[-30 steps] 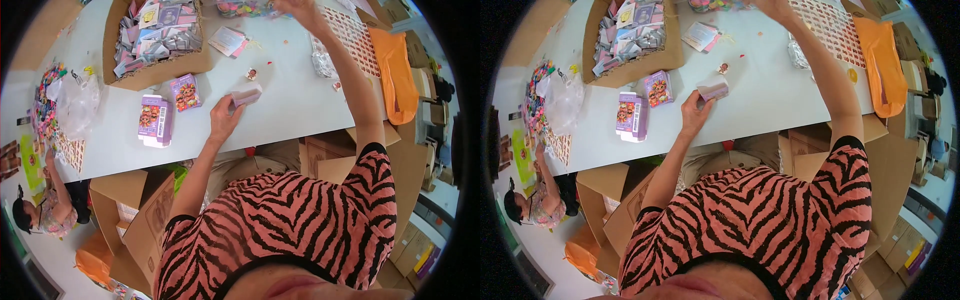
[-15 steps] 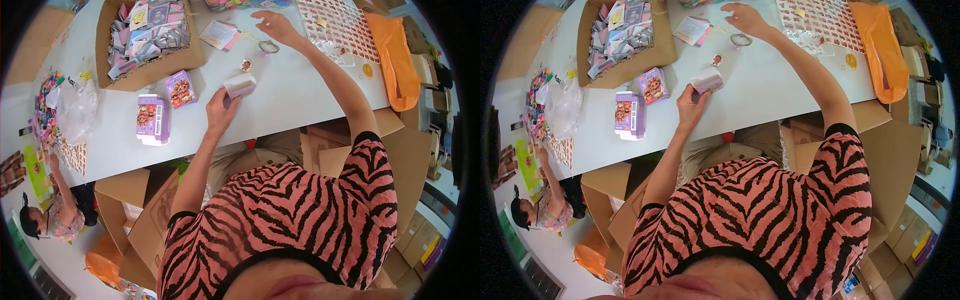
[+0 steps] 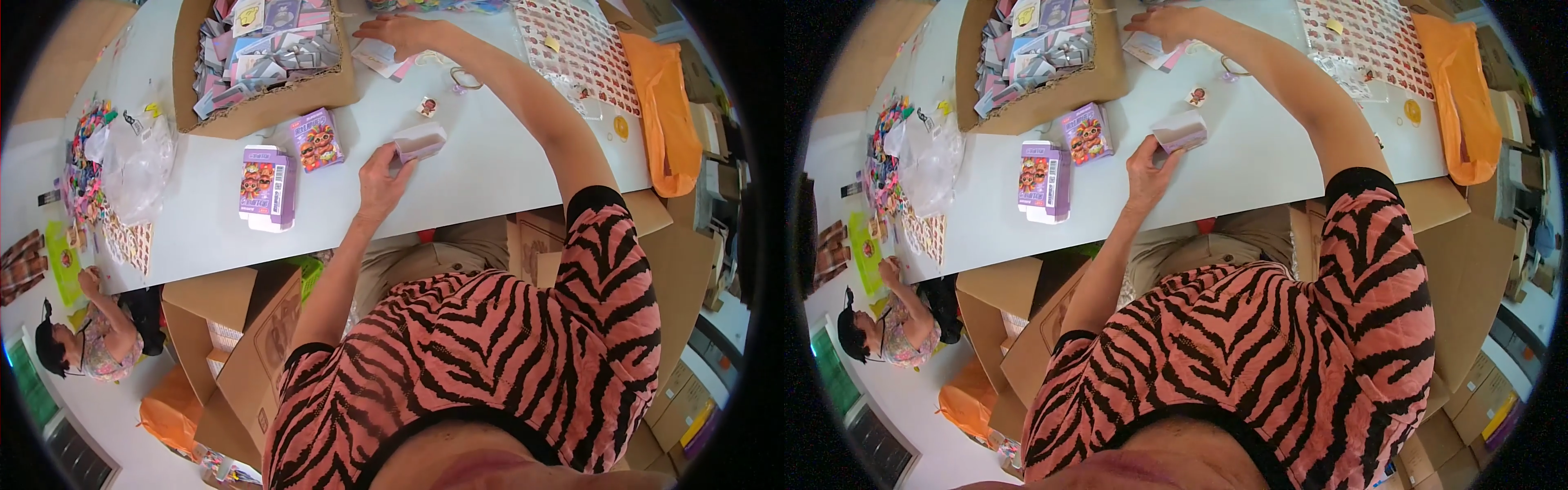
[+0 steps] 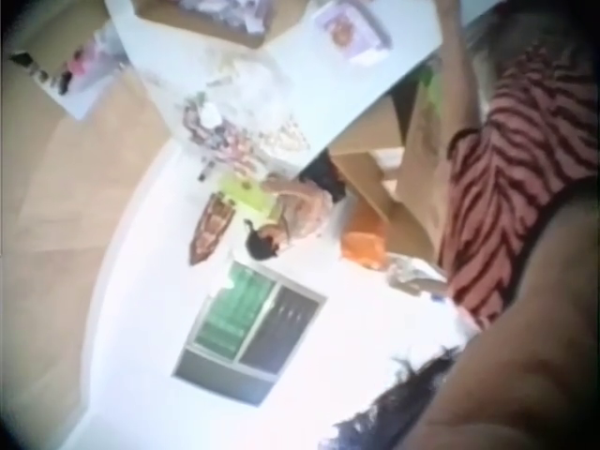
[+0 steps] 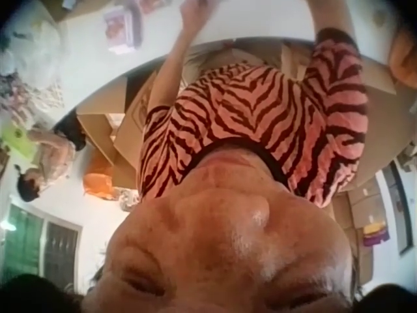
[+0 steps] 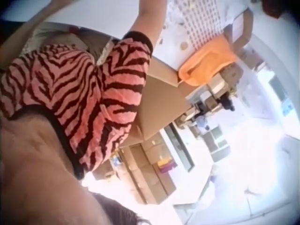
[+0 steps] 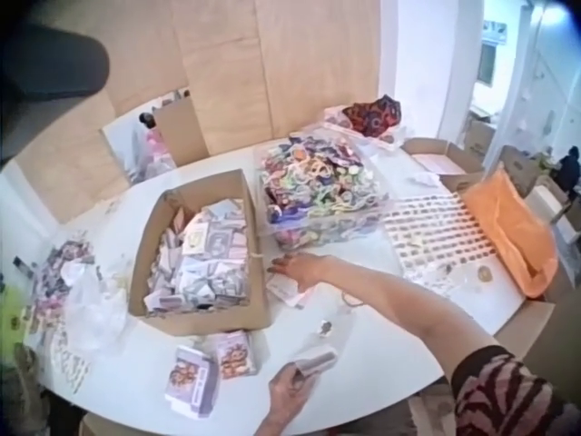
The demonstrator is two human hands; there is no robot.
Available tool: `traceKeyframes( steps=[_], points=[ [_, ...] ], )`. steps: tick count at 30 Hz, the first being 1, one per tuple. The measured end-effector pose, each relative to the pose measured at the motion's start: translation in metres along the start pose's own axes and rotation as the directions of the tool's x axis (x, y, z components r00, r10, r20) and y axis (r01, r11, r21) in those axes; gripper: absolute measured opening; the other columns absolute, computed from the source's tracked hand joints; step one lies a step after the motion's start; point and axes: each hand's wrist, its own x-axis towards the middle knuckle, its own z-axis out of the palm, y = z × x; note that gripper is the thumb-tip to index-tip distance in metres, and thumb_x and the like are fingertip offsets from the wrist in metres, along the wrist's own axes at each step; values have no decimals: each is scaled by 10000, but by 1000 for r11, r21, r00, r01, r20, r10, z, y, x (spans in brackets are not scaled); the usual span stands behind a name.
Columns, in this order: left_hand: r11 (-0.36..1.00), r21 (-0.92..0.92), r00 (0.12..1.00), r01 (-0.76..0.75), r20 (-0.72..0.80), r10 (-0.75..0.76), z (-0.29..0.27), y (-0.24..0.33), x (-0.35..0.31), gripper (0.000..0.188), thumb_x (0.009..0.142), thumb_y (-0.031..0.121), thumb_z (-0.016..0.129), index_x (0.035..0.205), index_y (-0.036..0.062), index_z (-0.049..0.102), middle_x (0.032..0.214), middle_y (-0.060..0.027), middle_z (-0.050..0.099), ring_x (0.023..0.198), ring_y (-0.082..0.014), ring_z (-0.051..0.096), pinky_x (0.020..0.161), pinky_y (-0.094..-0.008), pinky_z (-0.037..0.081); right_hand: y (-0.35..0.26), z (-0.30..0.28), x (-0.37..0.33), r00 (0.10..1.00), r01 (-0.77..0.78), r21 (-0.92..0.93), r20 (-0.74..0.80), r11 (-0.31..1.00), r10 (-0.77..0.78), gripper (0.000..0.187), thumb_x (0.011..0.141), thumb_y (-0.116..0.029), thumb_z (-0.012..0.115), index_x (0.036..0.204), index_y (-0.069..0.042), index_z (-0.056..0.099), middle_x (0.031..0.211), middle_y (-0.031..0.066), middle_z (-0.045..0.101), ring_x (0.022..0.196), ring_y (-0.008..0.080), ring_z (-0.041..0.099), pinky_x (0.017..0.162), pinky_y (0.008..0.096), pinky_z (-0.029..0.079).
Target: The person is packaging small items into pink and white product boxes and organizing them.
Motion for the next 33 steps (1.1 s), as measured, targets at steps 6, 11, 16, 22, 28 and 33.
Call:
traceKeyframes(
  steps=[6,11,16,22,28,33],
  points=[
    [1000,-1,1000,1,-10,-1,-3,7,0,298,736,61,730,990,-10,594,879,-152,650,766,-274,658,689,-341,529,-3,6,-6,972,27,-159,-224,987,-63,472,641,-107,720,1099,-69,618,1030,160,620,923,345,609,777,430,504],
    [999,30,999,28,28,-28,1,14,4,259,754,54,721,971,-12,596,880,-127,662,773,-210,659,714,-300,518,23,13,-13,952,77,-104,-288,992,-104,453,631,-110,713,1073,-86,614,1036,161,593,946,363,585,813,438,483],
    [998,63,1000,-14,5,13,-1,11,4,287,728,54,731,976,0,599,861,-149,659,760,-274,664,683,-340,530,16,-22,-51,926,46,225,-376,973,43,255,719,-99,651,969,-52,642,967,146,618,933,328,596,798,421,477],
    [998,60,1000,17,15,-18,-1,-1,3,294,730,68,740,986,3,610,869,-146,668,762,-269,668,693,-338,531,-14,-53,-110,826,-83,627,-392,775,405,161,815,-110,634,937,-5,646,898,145,665,816,255,639,734,340,493],
    [994,111,1000,-9,0,9,-7,-5,1,279,734,85,736,978,10,622,858,-144,673,754,-264,669,689,-333,530,-100,-108,-155,767,-97,705,-397,703,504,143,824,-117,621,879,12,648,828,133,675,749,226,651,680,313,502],
    [991,132,1000,2,9,-3,-5,-16,1,286,729,96,737,978,15,623,851,-139,673,752,-257,670,688,-332,531,-133,-94,-174,831,-133,567,-383,813,403,206,816,-57,658,1018,-20,641,953,90,672,852,222,639,749,300,510]
  ],
)
